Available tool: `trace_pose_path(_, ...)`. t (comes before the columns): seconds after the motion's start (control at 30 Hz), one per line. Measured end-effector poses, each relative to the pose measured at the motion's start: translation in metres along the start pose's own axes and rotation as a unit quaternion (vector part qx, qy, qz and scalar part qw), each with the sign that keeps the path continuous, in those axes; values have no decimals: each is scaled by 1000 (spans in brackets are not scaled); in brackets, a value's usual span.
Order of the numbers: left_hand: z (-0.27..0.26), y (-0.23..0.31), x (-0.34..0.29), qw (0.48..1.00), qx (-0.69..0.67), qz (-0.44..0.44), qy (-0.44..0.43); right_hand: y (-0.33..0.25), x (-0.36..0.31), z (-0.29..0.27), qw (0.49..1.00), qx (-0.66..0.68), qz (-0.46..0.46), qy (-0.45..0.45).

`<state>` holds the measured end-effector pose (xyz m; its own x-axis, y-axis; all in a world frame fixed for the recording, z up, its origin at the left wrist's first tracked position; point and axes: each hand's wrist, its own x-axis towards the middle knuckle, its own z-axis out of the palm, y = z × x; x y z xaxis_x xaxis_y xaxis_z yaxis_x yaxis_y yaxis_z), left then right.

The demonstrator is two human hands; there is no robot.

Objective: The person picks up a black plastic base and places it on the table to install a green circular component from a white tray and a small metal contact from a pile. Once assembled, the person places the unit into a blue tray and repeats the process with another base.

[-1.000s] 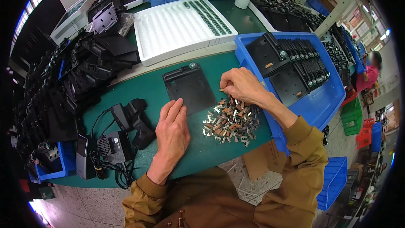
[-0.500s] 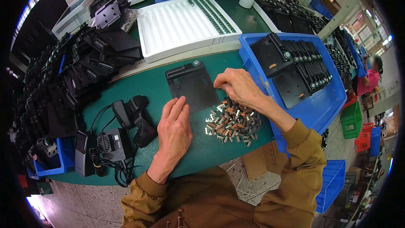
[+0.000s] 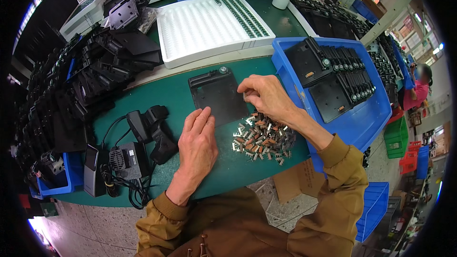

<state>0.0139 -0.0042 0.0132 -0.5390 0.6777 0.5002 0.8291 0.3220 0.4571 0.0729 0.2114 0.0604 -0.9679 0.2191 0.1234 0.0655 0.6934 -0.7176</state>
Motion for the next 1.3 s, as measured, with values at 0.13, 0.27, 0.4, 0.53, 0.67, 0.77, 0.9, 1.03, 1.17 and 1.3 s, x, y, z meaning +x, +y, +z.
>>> trace_pose_path(0.13,0,-1,-1,1000,1,-2,1,-5,13,8,999,-8,-26,23)
trace_pose_path(0.27,0,0,-1,1000,4,-3,-2,-2,21,17,997,-53,-60,13)
trace_pose_path(0.4,0,1,0,1000,1,-5,-10,1,24,22,984,-138,-108,30)
trace_pose_path(0.53,-2,1,-1,1000,6,-4,-10,2,27,25,974,-171,-143,35)
trace_pose_path(0.67,-1,-4,-4,998,16,3,-68,0,26,25,971,-200,-125,28)
trace_pose_path(0.77,0,-3,-3,998,14,3,-67,2,21,26,972,-197,-122,42)
trace_pose_path(0.9,0,-5,-3,998,15,4,-65,-5,22,23,978,-179,-99,44)
trace_pose_path(1.03,-1,0,0,1000,-1,-7,-16,-7,25,15,977,-186,-95,40)
trace_pose_path(1.17,-3,0,0,1000,5,-1,-18,-2,37,18,969,-211,-106,68)
trace_pose_path(1.3,0,-2,-4,999,-1,4,-37,8,55,18,967,-225,-101,70)
